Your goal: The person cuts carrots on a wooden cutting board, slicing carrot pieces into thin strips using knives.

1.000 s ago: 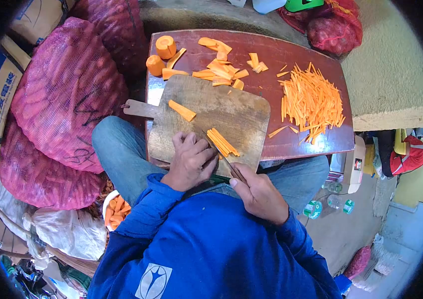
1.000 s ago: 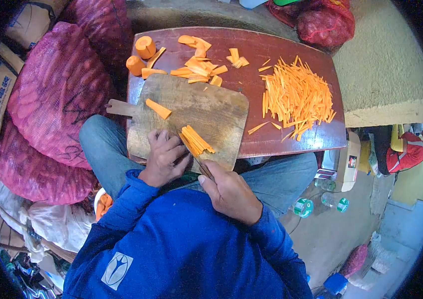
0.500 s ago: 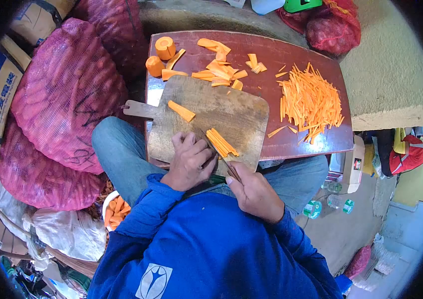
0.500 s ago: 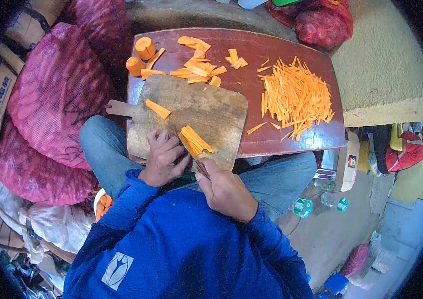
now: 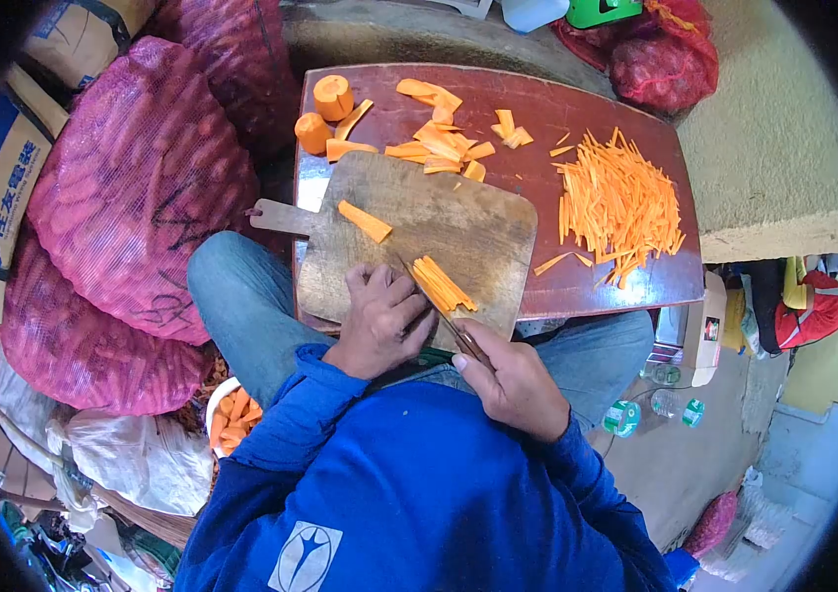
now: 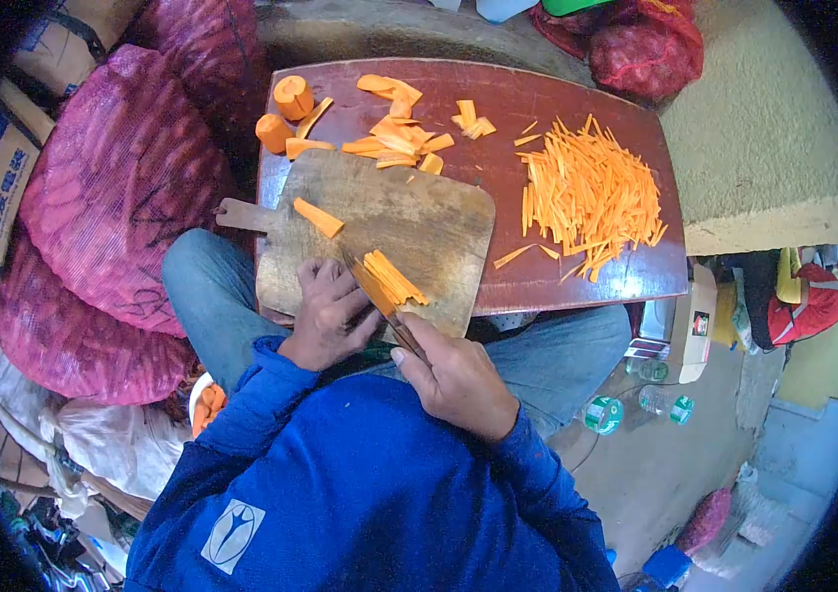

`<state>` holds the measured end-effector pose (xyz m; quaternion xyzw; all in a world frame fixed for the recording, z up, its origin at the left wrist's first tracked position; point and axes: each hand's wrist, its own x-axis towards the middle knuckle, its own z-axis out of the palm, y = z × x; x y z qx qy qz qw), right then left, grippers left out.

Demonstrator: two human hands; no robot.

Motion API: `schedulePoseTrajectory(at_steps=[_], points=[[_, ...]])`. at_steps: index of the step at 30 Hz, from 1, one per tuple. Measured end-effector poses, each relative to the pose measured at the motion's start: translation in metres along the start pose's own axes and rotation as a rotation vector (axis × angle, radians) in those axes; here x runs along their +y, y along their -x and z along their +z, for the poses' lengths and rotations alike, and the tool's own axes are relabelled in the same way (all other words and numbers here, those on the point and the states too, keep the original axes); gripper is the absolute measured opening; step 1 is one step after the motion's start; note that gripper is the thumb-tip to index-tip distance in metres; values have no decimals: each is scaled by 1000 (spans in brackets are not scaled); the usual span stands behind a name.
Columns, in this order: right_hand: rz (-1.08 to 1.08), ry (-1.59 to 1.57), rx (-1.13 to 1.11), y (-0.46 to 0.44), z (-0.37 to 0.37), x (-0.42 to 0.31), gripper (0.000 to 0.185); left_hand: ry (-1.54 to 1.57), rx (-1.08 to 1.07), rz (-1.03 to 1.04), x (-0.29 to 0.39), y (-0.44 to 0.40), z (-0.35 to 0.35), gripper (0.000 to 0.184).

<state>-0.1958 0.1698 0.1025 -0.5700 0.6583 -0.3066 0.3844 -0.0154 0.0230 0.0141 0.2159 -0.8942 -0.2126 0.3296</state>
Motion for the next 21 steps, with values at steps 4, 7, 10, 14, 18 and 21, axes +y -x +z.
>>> schedulePoseTrajectory(at_steps=[4,7,10,14,18,21], points=[[-5,46,25,2,0,1,45,-8,20,-3,-4,4,4,17],[-2,-16,-6,3,1,0,43,63,127,-36,-8,6,7,17],[28,-34,-35,1,1,-3,39,81,163,-61,-8,6,8,18],[30,-54,-2,-4,-8,2,29,39,131,-67,-6,5,7,17],[188,-41,-17,-12,-27,15,25,-26,98,-40,-5,3,5,20],[195,-43,46,-21,-37,23,26,-33,113,-40,-4,2,6,20]])
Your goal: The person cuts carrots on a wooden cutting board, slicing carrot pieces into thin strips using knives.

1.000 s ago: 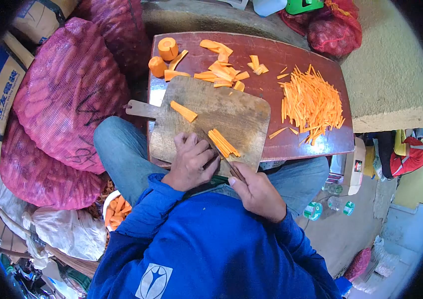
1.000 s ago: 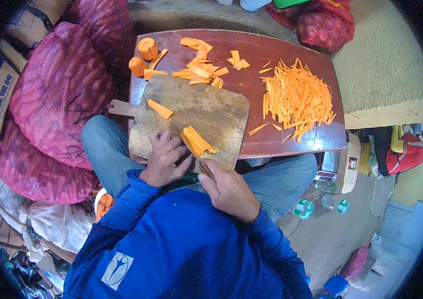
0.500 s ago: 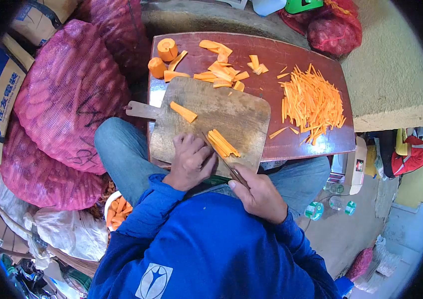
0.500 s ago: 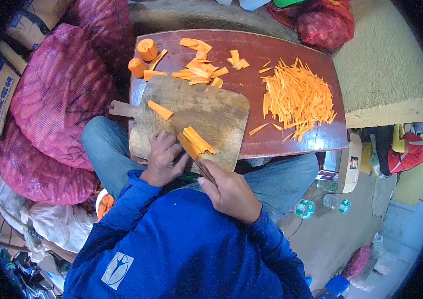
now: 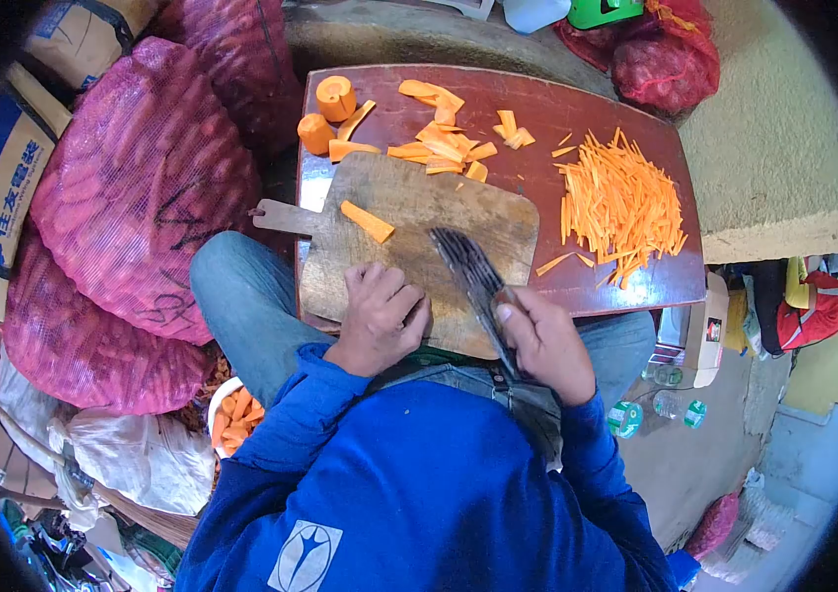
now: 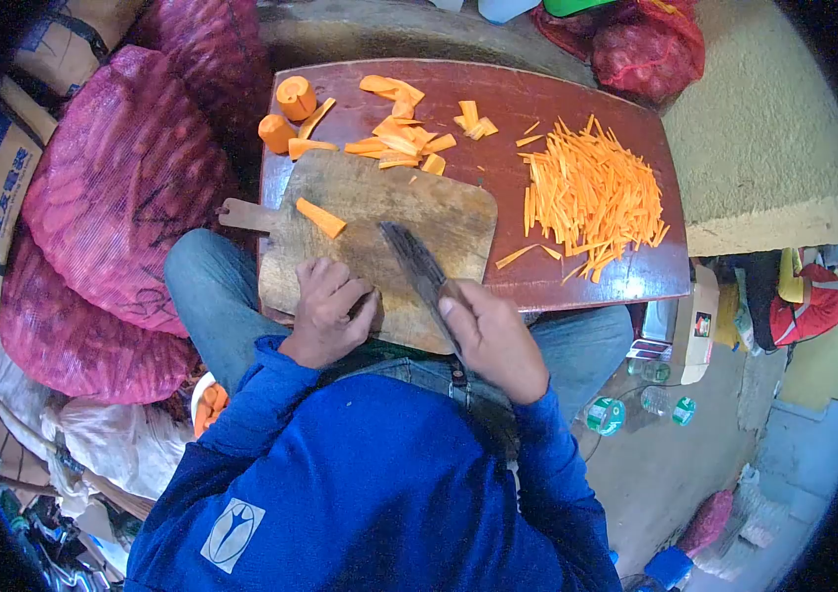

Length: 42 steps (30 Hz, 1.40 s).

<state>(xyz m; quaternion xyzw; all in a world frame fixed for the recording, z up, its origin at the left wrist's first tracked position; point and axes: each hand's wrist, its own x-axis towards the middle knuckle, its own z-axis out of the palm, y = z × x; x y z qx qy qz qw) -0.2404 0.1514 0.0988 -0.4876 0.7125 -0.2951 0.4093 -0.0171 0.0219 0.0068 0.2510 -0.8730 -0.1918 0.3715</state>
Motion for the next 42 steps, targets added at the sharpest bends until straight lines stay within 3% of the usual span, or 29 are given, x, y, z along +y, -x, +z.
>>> schedulePoseTrajectory(at_steps=[2,5,10,13,16,22,29,42], points=[[-82,41,99,-9,-4,10,27,-3,2,7,-1,0,0,20],[-35,105,126,-20,-12,1,26,-18,-32,1,3,-1,-2,23],[-174,126,149,-25,-6,-4,23,-9,-131,50,6,-3,-7,31],[-276,208,186,-19,5,-9,29,-31,-125,47,6,-2,-5,29],[-390,494,165,-14,18,-14,47,-10,-131,58,3,-2,-4,25],[-464,682,189,-14,30,-1,53,-39,-151,50,4,-2,-4,22],[-469,678,261,-20,26,-4,55,-48,-141,53,5,-4,-3,24],[-469,520,126,-10,56,14,73,-34,-116,80,3,-4,-3,35]])
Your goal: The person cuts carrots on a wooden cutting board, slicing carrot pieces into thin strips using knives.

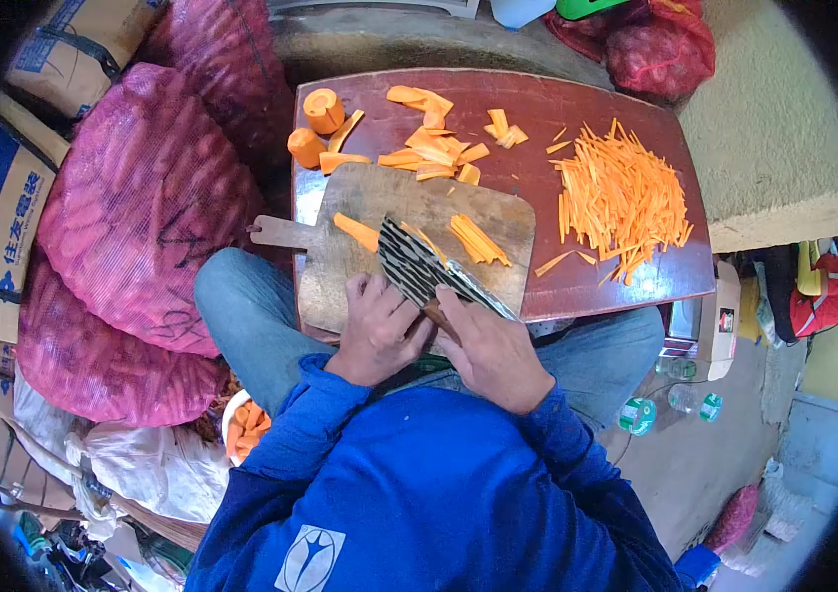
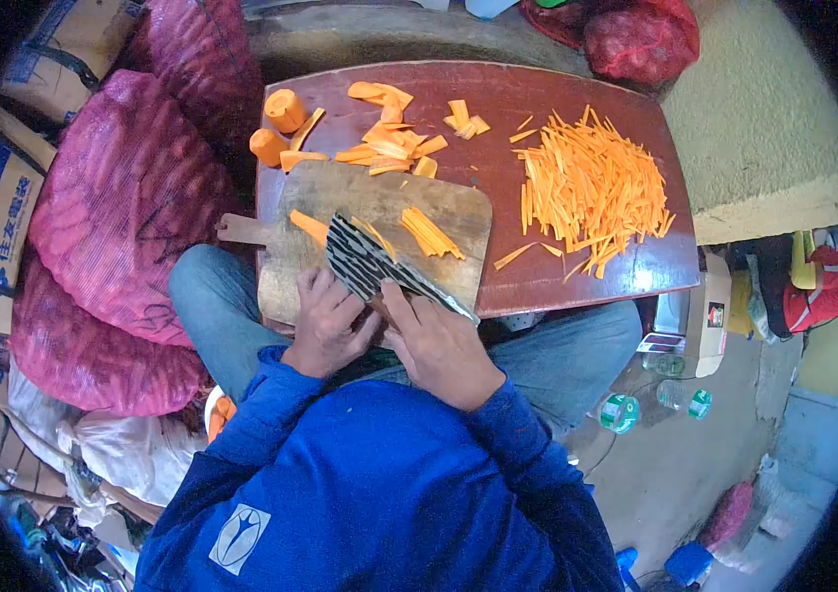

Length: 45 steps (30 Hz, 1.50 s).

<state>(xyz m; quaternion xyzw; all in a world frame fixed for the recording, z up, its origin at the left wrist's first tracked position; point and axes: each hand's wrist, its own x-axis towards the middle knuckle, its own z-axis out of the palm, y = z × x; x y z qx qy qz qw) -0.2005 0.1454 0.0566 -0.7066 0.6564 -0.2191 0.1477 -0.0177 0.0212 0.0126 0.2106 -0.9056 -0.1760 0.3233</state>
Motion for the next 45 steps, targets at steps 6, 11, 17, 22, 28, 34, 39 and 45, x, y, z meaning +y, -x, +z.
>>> schedulePoseTrajectory(at_steps=[6,11,17,22,28,34,39,45], points=[[-6,-44,-11,6,11,4,81,14,34,-8,1,1,0,25],[27,-2,-40,3,11,3,80,51,82,6,-3,3,6,18],[20,-4,-14,2,13,5,77,45,82,-19,-3,2,7,19],[26,-25,15,1,16,6,79,43,71,-16,-3,1,7,20],[3,-50,46,0,14,6,76,48,70,-27,-2,2,5,21],[-14,-53,63,1,18,9,76,51,68,-26,-3,2,6,21],[-1,-40,48,1,17,8,77,44,66,-25,-3,2,5,22],[-7,-44,64,0,17,8,77,44,63,-28,-3,2,6,23]])
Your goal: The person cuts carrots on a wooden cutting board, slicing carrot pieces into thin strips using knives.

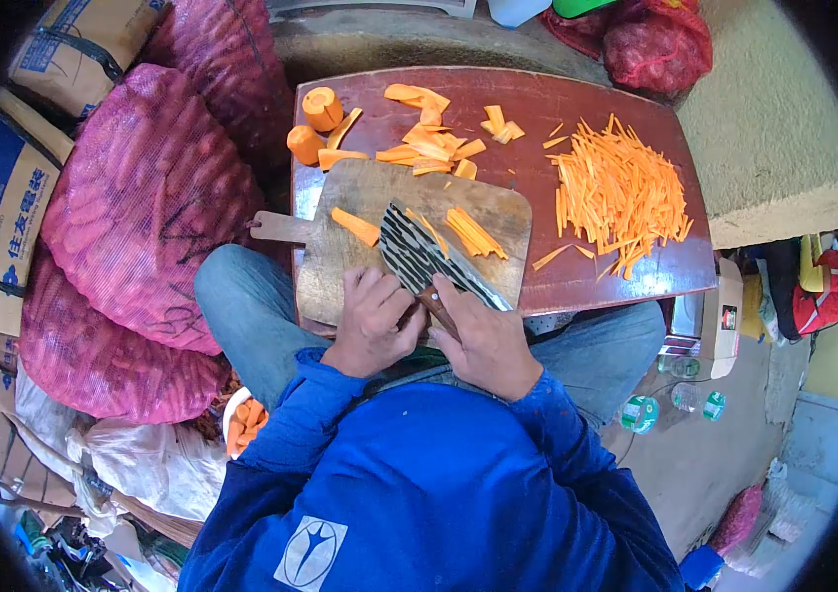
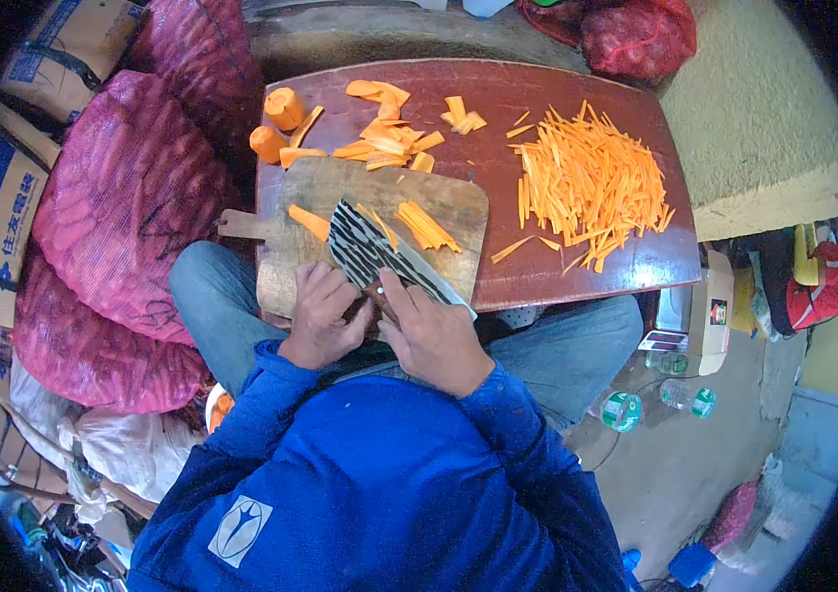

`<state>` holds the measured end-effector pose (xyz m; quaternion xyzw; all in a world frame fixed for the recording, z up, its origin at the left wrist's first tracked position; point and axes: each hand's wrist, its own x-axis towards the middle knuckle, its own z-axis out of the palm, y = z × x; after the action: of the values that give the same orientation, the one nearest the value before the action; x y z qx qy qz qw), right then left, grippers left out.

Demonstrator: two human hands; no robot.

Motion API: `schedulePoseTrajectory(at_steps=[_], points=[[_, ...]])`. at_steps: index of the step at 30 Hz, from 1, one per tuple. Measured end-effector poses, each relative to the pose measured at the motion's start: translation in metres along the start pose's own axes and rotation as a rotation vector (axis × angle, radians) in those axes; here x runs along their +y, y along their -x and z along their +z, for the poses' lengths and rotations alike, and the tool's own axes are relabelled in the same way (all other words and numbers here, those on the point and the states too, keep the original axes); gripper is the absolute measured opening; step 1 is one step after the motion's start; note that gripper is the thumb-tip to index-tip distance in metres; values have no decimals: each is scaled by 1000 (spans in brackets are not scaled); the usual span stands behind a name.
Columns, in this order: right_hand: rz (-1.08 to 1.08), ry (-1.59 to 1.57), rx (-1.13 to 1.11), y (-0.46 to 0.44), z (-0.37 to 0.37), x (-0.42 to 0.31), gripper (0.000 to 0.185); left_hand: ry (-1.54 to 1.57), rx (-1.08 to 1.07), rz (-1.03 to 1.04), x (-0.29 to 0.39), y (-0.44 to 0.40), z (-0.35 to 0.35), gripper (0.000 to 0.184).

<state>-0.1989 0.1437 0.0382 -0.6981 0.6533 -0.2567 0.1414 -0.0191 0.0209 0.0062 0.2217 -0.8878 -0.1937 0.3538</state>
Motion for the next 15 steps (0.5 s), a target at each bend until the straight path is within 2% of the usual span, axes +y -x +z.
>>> schedulePoseTrajectory(at_steps=[15], points=[[-9,8,5,0,1,1,79,-7,-11,-7,0,0,0,22]])
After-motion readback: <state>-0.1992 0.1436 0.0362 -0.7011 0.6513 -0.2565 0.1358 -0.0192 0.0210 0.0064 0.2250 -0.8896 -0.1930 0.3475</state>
